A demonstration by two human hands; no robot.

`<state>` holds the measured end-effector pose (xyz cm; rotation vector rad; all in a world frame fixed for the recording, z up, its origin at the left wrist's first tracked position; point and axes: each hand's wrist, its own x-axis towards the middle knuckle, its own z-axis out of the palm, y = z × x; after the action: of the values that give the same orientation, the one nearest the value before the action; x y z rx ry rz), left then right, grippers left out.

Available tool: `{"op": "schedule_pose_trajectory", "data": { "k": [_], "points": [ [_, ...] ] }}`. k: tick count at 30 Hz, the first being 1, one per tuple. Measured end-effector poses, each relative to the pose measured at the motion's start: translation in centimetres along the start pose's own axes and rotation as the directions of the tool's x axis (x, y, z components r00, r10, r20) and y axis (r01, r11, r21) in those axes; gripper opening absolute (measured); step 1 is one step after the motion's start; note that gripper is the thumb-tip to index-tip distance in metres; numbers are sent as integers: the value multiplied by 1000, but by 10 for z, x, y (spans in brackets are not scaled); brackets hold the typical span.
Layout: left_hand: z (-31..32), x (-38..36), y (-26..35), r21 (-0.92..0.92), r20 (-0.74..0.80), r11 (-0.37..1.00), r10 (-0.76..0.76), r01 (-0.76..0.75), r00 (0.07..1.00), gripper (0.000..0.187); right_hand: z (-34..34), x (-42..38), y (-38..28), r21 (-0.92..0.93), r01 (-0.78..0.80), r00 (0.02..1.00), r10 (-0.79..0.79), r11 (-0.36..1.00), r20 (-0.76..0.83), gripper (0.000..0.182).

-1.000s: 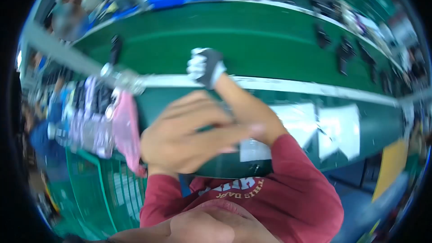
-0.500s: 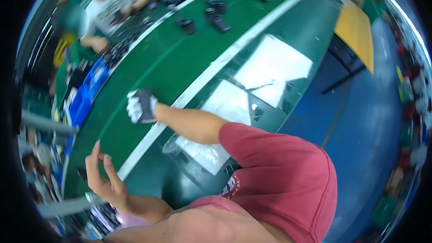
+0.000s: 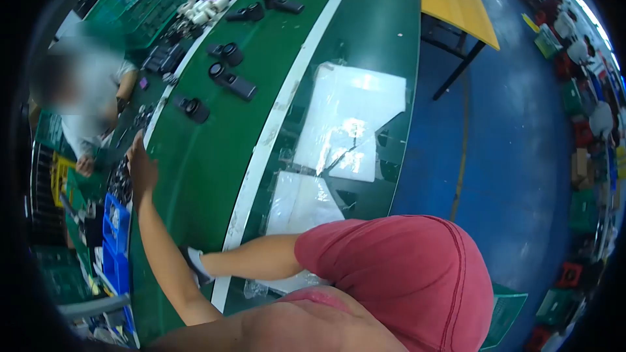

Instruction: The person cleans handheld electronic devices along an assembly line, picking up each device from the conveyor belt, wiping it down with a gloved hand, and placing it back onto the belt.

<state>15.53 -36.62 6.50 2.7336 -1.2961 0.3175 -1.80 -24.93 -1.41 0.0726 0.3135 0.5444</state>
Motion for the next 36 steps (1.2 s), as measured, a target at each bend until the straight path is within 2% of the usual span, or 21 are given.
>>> {"op": "schedule_pose_trajectory", "data": {
  "k": [2,3,6,7,10,11,14,16,18,19,20,22,26,28,29,30,31,33,34,35,36],
  "points": [
    [29,41,-3,10,-64,989,146,-146,987,86,-7,-17,-9,-9,-24,997,24,1000,67,41],
    [60,63,-14,-17,-93,991,133,-136,987,94,-7,-36,-14,-13,-24,996,25,1000,82,40],
    [53,81,16,64,92,970,230,-236,969,100,-26,-72,-20,-10,8,997,-7,1000,79,37],
    [74,91,8,115,91,951,279,-288,956,105,-31,-81,-21,-10,20,997,-20,1000,68,36],
    [94,99,6,33,131,962,264,-270,956,109,-42,-100,-23,2,41,998,-41,999,40,34],
    [77,92,17,44,145,960,268,-277,952,99,-44,-105,-22,9,47,998,-48,999,36,34],
    [83,87,18,102,-10,924,372,-369,928,85,-49,-115,-18,17,42,999,-43,999,20,32],
    [82,86,24,118,-5,937,332,-329,943,71,-50,-119,-15,9,35,999,-35,999,15,32],
    [81,92,28,-134,-2,941,314,-312,949,48,-51,-119,-10,7,14,1000,-14,1000,19,32],
    [82,92,30,-23,65,952,307,-306,950,45,-48,-121,-8,4,7,1000,-7,1000,26,32],
    [93,87,29,248,42,899,362,-360,931,53,-47,-118,-6,-2,-2,1000,2,1000,29,32],
    [92,84,23,181,129,928,305,-325,944,63,-46,-112,-5,-9,-1,999,1,1000,35,33],
    [52,43,4,184,132,887,405,-424,905,44,-41,-59,-2,23,-58,993,55,998,107,35],
    [37,14,-6,88,57,943,317,-321,947,30,-40,-22,2,44,-112,983,104,993,154,36],
    [3,-17,8,-123,12,971,208,-205,978,29,-37,-8,5,56,-141,977,129,988,171,37],
    [12,-33,-8,-289,-178,940,132,-180,975,31,-35,4,9,66,-170,970,156,983,185,38],
    [2,-56,-14,-390,-260,915,-1,-103,966,31,-35,14,12,80,-201,962,182,976,201,39],
    [-37,-112,-10,-676,-181,718,-377,164,908,37,-37,30,16,110,-277,937,244,954,250,41],
    [-58,-141,-8,-820,-11,473,-576,322,817,42,-46,42,9,81,-403,870,354,912,345,40],
    [-67,-171,-17,-845,-32,442,-604,301,797,42,-45,39,7,54,-359,867,312,932,388,41],
    [-75,-201,-27,-869,-56,415,-626,272,778,42,-30,33,2,24,-370,899,351,929,263,47]
  ]
}}
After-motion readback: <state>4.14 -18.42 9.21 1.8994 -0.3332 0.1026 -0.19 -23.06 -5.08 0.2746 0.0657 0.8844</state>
